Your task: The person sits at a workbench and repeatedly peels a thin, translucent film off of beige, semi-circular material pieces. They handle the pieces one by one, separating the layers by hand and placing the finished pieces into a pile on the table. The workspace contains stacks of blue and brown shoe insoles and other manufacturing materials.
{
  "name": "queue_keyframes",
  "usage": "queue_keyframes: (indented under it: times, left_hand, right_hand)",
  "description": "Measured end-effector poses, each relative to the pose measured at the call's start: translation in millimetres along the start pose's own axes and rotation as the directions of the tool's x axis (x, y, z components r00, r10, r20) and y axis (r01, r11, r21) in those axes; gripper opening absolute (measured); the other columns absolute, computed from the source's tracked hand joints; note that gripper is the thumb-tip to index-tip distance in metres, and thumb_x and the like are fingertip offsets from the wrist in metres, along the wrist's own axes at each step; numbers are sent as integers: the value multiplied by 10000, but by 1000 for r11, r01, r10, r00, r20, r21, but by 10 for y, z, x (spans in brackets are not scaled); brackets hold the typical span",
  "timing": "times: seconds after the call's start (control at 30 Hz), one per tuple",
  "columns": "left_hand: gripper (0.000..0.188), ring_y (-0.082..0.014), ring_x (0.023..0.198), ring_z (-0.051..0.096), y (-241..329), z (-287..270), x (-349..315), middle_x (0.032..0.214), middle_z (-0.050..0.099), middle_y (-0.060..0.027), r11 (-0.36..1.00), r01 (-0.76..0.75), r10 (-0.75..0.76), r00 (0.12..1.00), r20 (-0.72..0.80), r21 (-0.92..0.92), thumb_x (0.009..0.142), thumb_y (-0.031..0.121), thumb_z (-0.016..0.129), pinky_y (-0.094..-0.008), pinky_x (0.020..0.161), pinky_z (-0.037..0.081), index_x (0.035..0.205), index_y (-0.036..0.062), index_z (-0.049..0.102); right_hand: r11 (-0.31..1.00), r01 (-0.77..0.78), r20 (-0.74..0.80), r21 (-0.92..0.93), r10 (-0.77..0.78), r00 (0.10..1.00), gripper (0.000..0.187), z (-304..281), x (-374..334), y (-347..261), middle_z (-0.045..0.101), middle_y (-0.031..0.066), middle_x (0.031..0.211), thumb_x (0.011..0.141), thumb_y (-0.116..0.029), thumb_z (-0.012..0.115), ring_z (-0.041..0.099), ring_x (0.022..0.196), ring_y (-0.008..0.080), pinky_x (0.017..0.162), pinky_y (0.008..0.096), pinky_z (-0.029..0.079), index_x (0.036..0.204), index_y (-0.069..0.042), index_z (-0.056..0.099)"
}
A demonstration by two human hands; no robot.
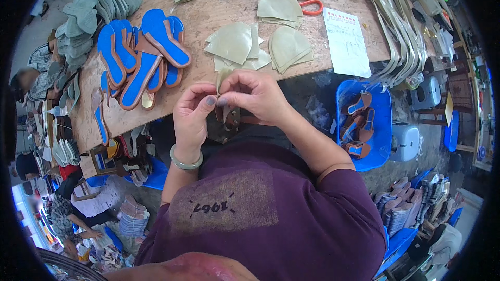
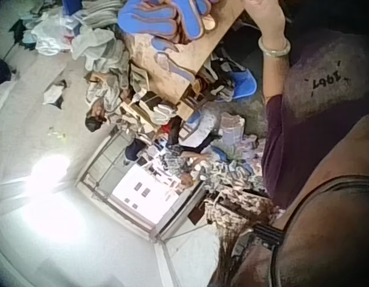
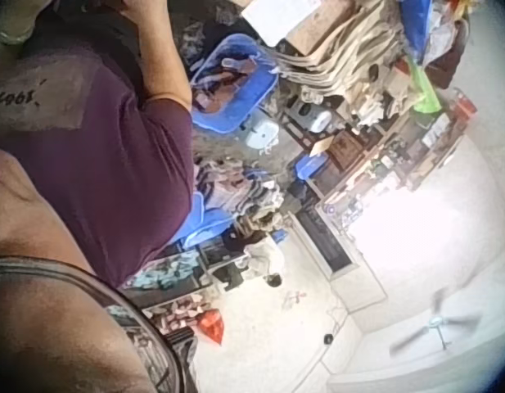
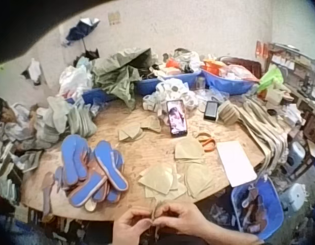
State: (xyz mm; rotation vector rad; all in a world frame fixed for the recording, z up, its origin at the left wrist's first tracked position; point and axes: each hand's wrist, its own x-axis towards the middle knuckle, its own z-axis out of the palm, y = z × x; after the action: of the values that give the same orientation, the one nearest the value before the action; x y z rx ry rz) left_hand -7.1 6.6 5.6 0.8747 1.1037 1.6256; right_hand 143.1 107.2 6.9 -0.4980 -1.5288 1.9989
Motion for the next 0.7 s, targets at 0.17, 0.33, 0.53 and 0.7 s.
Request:
queue_keyframes:
  times: [0.17,0.33,0.53,0.7]
  left_hand:
    - [156,-88,860,600,-15,116,2,1003,616,-37,997,-51,53,998,-28,64,915,44,634,-220,781,488,1057,-12,600]
    - [134,-57,825,579,-178,54,58,946,624,-19,976,-86,110,988,-110,200,939,61,606,-198,738,475,1052,-11,600]
    - [116,-6,701,479,-242,-102,159,833,577,34,993,-81,103,945,-311,84,982,135,548,-157,606,390,1048,41,539]
    - [117,-16,730,534,-277,-100,193,868,598,23,990,-24,-20,953,-302,-141,981,139,545,-164,622,434,1060,53,539]
  right_hand:
    - [989,45,-55,-140,-53,997,68,-44,19,88,587,18,870,869,-18,659,567,779,86,696,224,476,876,0,594]
    - [950,171,-75,-260,-196,978,118,-136,57,242,602,-19,828,870,-97,696,561,729,34,638,203,464,897,-27,606]
    - [978,184,-544,-102,-210,813,87,-718,19,113,639,17,896,918,-106,628,564,784,64,717,214,469,968,-36,619]
    - [934,237,-590,-268,-353,726,109,-1133,64,-12,648,17,885,911,-79,647,599,770,69,696,221,498,984,-4,617]
